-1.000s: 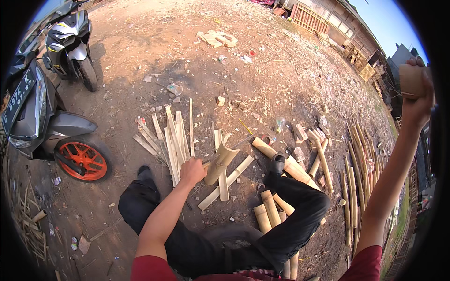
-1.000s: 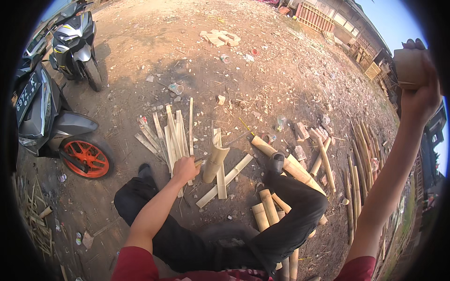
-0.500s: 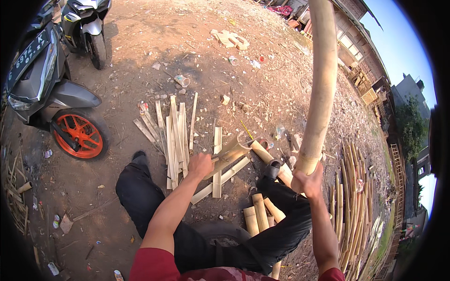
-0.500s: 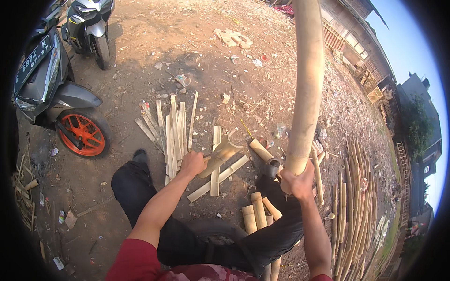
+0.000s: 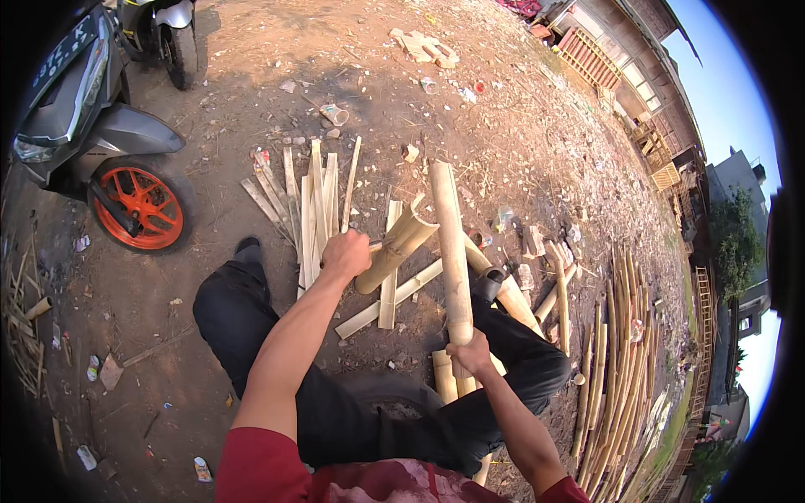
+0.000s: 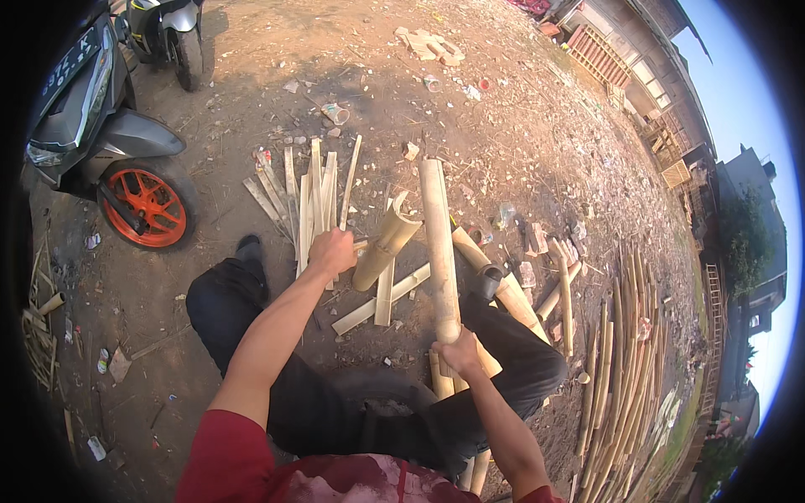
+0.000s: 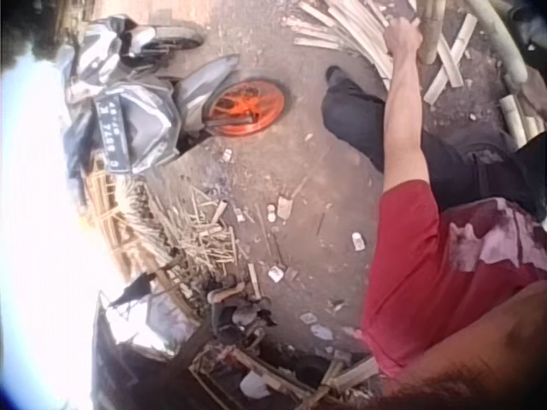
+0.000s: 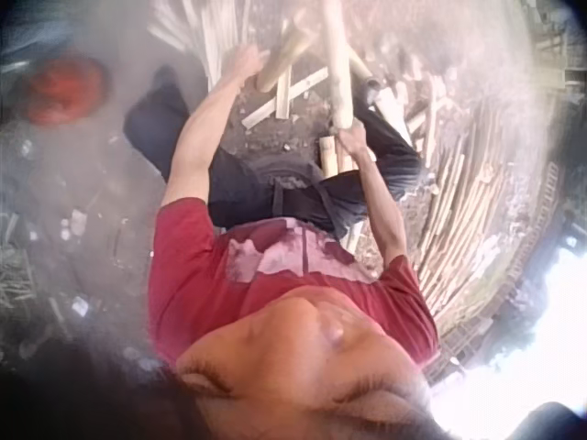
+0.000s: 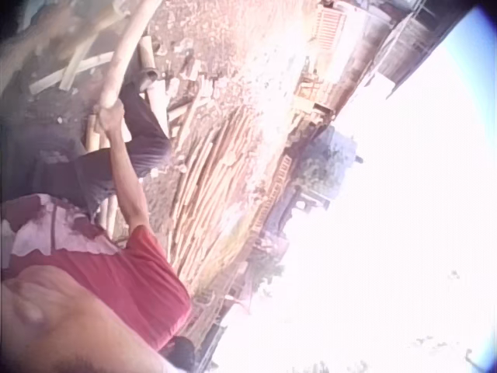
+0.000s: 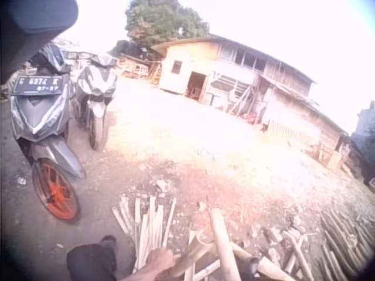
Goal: The person shapes bamboo stalks by hand using a machete, whittling down edges and splitting pieces while sitting outdoors.
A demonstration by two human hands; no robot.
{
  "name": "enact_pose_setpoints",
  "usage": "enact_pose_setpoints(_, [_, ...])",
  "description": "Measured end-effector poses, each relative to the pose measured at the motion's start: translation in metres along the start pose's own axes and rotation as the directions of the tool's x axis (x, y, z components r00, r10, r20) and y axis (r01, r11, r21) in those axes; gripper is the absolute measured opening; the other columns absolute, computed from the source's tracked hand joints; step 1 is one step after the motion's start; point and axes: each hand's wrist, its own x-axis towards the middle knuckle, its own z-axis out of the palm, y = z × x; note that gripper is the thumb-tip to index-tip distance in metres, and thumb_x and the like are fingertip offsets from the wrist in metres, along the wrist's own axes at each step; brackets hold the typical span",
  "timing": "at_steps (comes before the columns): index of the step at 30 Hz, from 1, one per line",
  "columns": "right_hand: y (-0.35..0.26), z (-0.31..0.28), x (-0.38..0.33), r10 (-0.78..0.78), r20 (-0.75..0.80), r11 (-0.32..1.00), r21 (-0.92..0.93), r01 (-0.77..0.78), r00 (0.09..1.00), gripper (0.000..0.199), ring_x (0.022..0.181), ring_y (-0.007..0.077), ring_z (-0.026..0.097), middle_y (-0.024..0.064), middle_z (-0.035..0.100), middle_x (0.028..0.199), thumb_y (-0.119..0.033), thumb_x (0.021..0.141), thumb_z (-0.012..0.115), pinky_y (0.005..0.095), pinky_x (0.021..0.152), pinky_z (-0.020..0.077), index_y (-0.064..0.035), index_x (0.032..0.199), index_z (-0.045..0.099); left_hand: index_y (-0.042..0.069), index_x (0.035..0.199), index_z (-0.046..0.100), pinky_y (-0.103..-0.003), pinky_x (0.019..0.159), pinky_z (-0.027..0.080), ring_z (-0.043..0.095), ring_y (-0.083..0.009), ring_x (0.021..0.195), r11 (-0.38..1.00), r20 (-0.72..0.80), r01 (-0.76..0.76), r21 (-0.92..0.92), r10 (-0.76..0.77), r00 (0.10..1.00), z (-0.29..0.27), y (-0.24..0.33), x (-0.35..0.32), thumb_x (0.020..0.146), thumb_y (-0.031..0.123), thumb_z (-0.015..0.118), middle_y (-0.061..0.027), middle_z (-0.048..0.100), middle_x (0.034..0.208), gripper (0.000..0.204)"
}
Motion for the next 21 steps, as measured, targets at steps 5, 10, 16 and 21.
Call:
enact_pose_setpoints(5, [-0.092,-0.143,-0.024,-0.274,-0.299,0.925,0.180,0.335,0.914,0.050,0.085,0.0198,0.069,0.0108,0.071,0.096,-0.012,0.069,0.079,0.0354,0.076,0.0554,0.0033,0.114,0.064,0.006,0.105,0.078,-0.050,0.085,0.060,0.074,-0.0394,0.095,0.989,-0.051,0.075,-0.130,-0.082,0.995,0.029,-0.002,-0.004,0.085,0.026,0.076,-0.0226,0.074,0.099,0.029])
enact_pose_setpoints(10, [-0.188,-0.311,-0.066,-0.598,-0.663,0.502,0.128,0.855,0.450,0.052,0.084,0.0199,0.064,0.0136,0.065,0.095,-0.014,0.078,0.073,0.0327,0.074,0.0544,0.0024,0.123,0.053,0.006,0.103,0.077,-0.050,0.084,0.060,0.074,-0.0403,0.093,0.999,-0.068,-0.044,-0.031,0.041,0.997,0.040,-0.002,-0.004,0.084,0.030,0.076,-0.0228,0.075,0.098,0.031])
enact_pose_setpoints(16, [-0.114,-0.186,-0.024,-0.455,-0.688,0.549,0.284,0.786,0.566,0.054,0.101,0.0283,0.065,0.0168,0.064,0.106,-0.015,0.073,0.074,0.0403,0.094,0.0522,0.0025,0.120,0.056,0.004,0.100,0.077,-0.050,0.083,0.060,0.074,-0.0414,0.090,0.996,-0.100,-0.015,-0.093,0.006,0.995,0.033,-0.004,-0.012,0.085,0.029,0.075,-0.0223,0.075,0.094,0.029])
enact_pose_setpoints(21, [0.007,-0.003,0.003,0.067,0.038,0.993,-0.096,-0.063,0.997,0.054,0.102,0.0326,0.074,0.0217,0.076,0.103,-0.021,0.066,0.078,0.0415,0.091,0.0561,0.0040,0.112,0.069,0.003,0.101,0.078,-0.050,0.083,0.061,0.076,-0.0393,0.090,0.992,0.057,-0.070,0.107,0.064,0.996,0.010,0.000,-0.003,0.085,0.027,0.074,-0.0216,0.076,0.094,0.029])
